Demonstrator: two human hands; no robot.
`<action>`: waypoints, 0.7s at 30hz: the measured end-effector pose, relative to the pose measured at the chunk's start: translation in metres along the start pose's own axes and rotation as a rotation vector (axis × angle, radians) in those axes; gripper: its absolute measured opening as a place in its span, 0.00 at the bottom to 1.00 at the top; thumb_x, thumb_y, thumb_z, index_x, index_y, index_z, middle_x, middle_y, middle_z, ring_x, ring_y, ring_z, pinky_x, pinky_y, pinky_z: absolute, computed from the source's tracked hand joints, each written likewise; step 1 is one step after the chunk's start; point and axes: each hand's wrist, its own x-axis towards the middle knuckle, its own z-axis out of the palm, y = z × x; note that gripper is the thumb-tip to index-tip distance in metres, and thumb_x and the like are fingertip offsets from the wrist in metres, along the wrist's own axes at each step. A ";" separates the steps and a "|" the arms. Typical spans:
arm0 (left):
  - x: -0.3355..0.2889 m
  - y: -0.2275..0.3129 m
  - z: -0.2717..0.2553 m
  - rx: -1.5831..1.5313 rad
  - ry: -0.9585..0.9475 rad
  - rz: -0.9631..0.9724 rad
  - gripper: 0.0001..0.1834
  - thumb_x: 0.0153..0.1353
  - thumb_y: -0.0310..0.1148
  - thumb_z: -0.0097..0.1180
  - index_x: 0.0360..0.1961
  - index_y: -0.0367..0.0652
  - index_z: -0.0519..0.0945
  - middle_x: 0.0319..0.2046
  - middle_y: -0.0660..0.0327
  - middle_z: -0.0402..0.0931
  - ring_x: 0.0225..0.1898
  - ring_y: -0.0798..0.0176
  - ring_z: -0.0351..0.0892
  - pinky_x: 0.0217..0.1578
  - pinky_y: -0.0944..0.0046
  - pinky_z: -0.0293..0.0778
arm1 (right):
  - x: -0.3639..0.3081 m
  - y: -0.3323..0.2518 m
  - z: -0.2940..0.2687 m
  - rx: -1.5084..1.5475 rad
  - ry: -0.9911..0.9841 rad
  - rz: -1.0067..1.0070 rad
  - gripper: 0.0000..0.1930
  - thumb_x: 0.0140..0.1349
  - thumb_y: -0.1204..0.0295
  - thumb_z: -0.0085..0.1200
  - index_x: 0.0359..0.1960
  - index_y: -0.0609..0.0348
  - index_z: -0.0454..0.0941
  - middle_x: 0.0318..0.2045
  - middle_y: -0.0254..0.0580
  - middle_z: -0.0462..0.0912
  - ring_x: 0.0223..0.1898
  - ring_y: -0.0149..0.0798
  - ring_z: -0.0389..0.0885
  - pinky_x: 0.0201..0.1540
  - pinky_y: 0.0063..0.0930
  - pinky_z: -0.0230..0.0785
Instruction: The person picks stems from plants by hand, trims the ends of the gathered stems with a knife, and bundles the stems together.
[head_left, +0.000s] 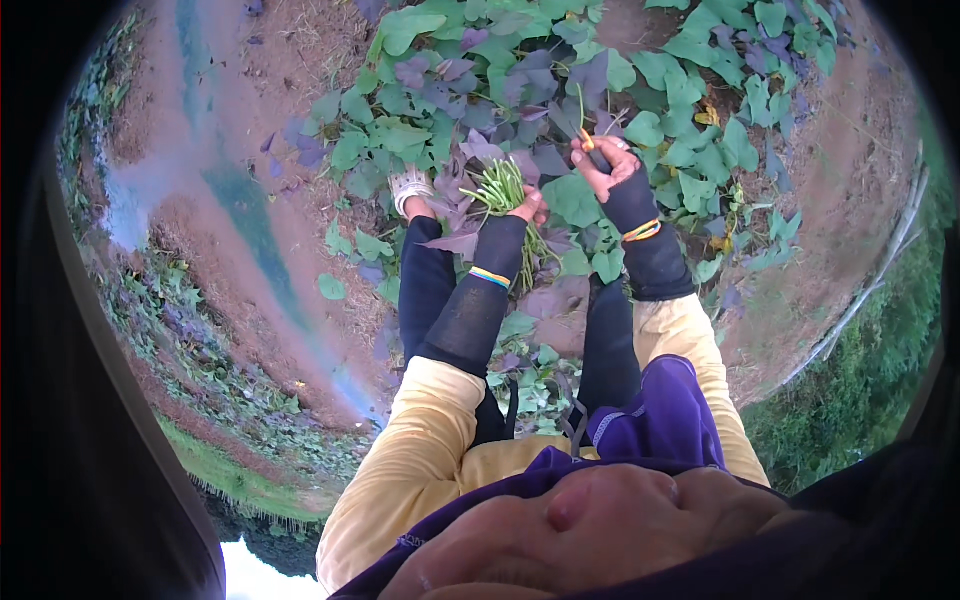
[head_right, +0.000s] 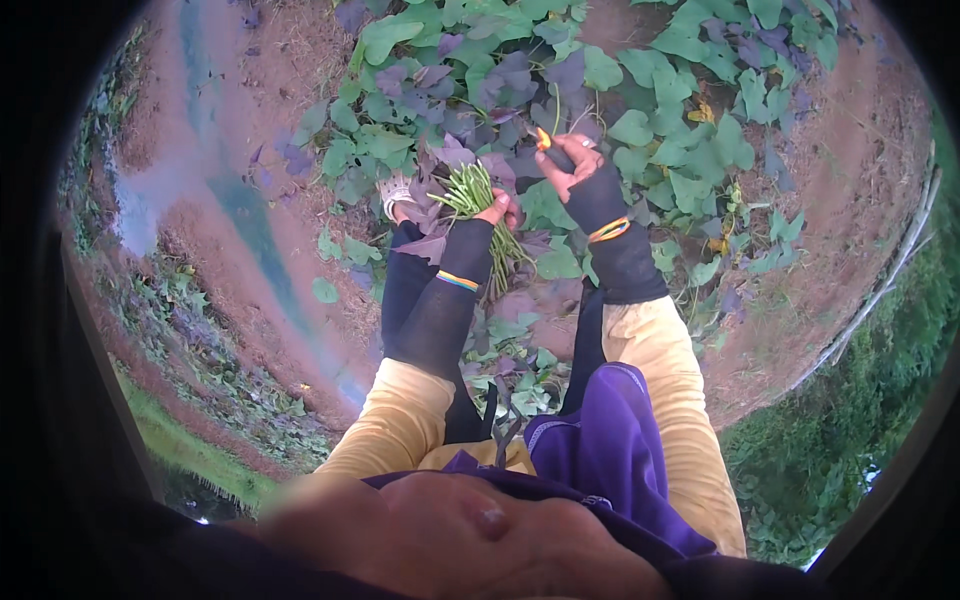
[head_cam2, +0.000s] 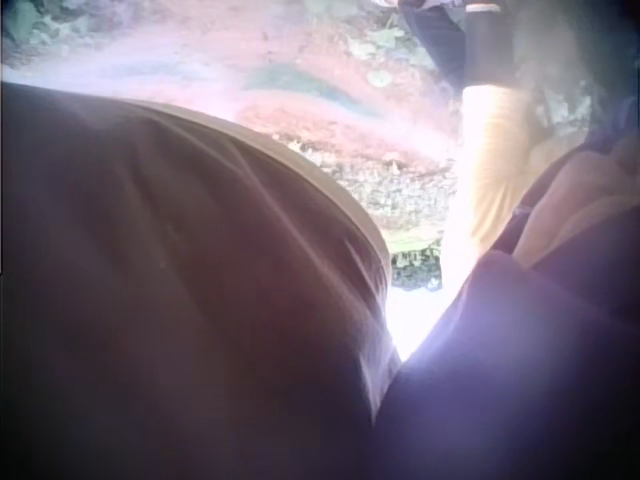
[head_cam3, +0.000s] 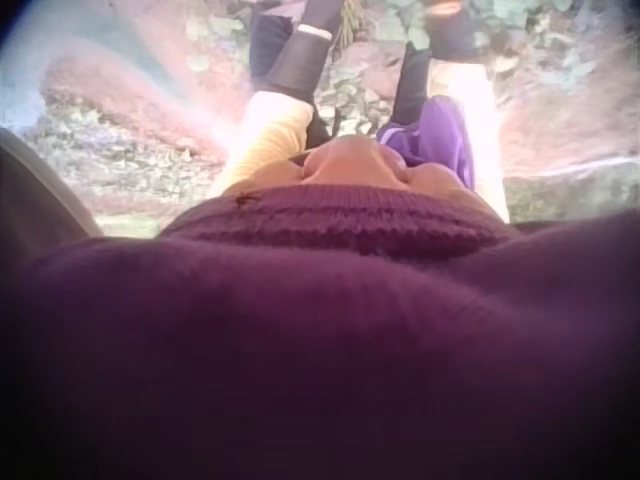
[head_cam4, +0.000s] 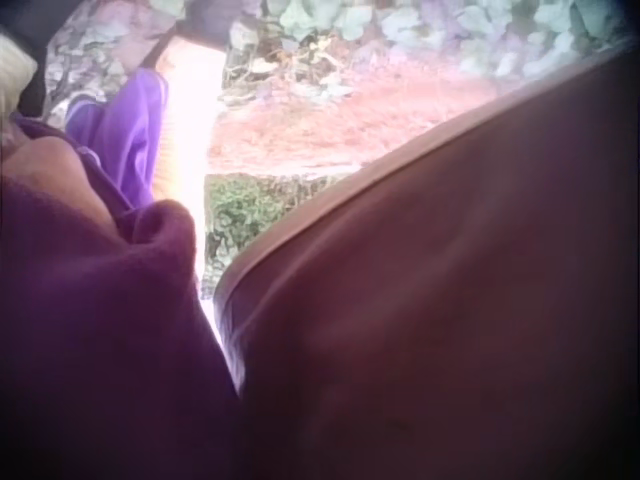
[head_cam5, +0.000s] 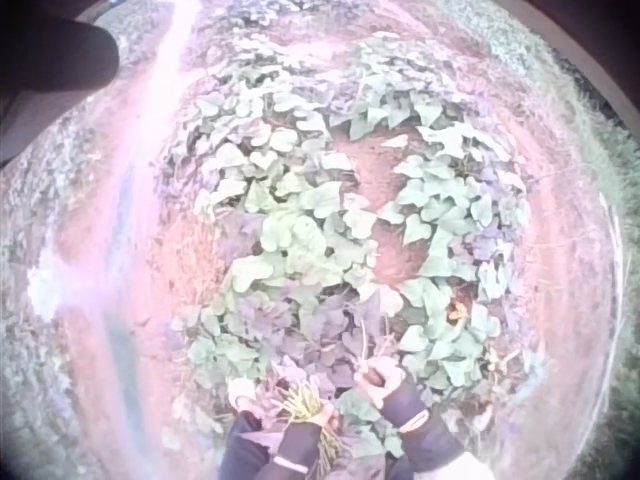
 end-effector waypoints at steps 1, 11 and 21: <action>0.005 -0.003 -0.010 0.002 0.013 0.000 0.12 0.62 0.34 0.58 0.43 0.41 0.76 0.32 0.64 0.76 0.33 0.71 0.74 0.35 0.69 0.70 | -0.019 -0.020 0.011 0.101 -0.092 -0.038 0.13 0.54 0.72 0.60 0.42 0.61 0.79 0.35 0.42 0.80 0.36 0.40 0.79 0.42 0.29 0.70; 0.017 -0.005 -0.034 -0.104 -0.055 0.015 0.35 0.55 0.20 0.49 0.66 0.42 0.58 0.40 0.60 0.73 0.39 0.62 0.77 0.41 0.64 0.76 | -0.044 -0.015 0.002 0.443 -0.182 0.110 0.23 0.54 0.73 0.63 0.52 0.58 0.74 0.44 0.38 0.81 0.41 0.34 0.80 0.47 0.28 0.71; 0.006 0.006 -0.032 -0.383 -0.043 -0.112 0.32 0.53 0.22 0.49 0.62 0.40 0.63 0.38 0.59 0.72 0.35 0.56 0.77 0.37 0.60 0.75 | 0.104 0.104 0.057 -0.452 -0.411 -0.124 0.23 0.56 0.54 0.58 0.50 0.51 0.75 0.34 0.50 0.81 0.37 0.49 0.80 0.40 0.41 0.71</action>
